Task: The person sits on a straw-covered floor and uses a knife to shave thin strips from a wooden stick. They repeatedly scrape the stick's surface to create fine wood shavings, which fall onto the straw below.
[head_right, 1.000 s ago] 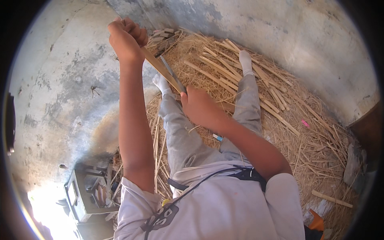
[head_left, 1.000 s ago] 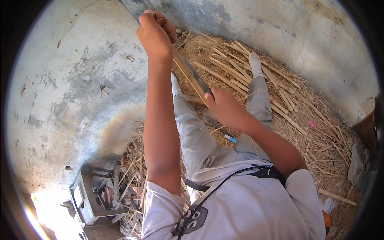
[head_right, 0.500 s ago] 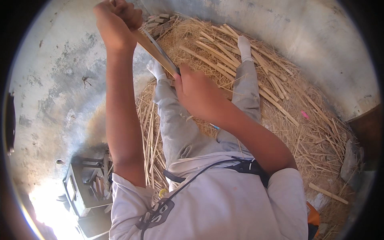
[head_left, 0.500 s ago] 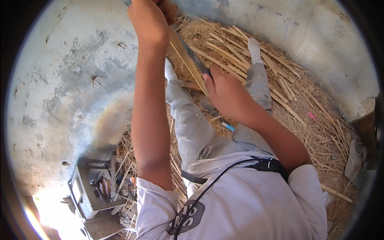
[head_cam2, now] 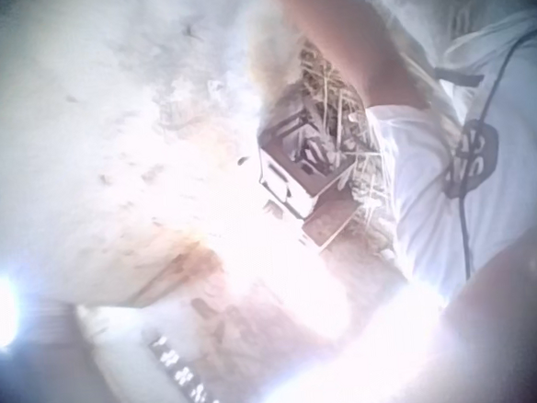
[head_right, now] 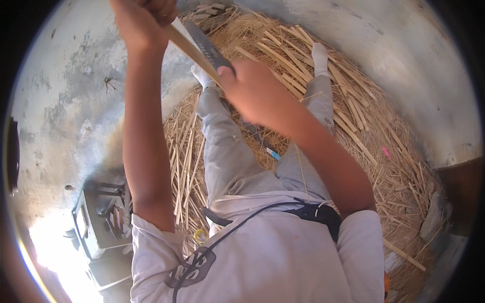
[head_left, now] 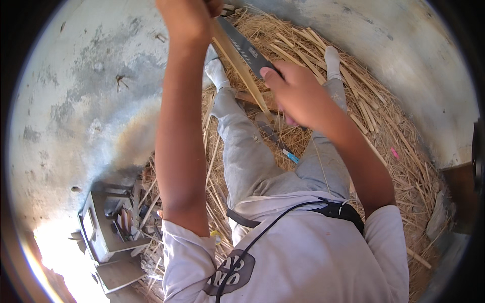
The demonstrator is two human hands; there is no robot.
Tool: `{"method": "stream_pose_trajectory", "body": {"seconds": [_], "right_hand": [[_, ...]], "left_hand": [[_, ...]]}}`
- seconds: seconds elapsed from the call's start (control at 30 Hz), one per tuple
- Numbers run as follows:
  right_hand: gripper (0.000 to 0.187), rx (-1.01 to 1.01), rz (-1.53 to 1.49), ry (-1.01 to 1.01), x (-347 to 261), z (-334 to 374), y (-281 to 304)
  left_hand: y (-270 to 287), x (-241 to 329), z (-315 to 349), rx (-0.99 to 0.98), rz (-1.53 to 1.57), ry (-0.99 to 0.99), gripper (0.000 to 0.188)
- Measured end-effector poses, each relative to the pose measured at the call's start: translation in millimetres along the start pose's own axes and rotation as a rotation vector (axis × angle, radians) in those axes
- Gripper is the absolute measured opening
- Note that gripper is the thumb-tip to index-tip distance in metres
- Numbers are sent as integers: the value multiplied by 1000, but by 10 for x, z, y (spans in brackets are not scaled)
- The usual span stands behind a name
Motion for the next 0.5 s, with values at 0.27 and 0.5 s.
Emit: {"method": "stream_pose_trajectory", "body": {"seconds": [0.27, 0.5], "right_hand": [[30, 184, 266, 125, 451, -107, -1011], [32, -235, 328, 377, 405, -753, -1170]], "left_hand": [[500, 244, -159, 363, -355, -195, 42], [907, 823, 10, 526, -411, -195, 22]]}}
Point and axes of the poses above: each hand's wrist, its own z-axis away from the middle knuckle, its own y-axis out of the back of the hand, x = y × z, the point moved 1 cm from there along -z, towards the middle knuckle, and after that the axes turned 13 degrees about z, right-handed, at the moved point
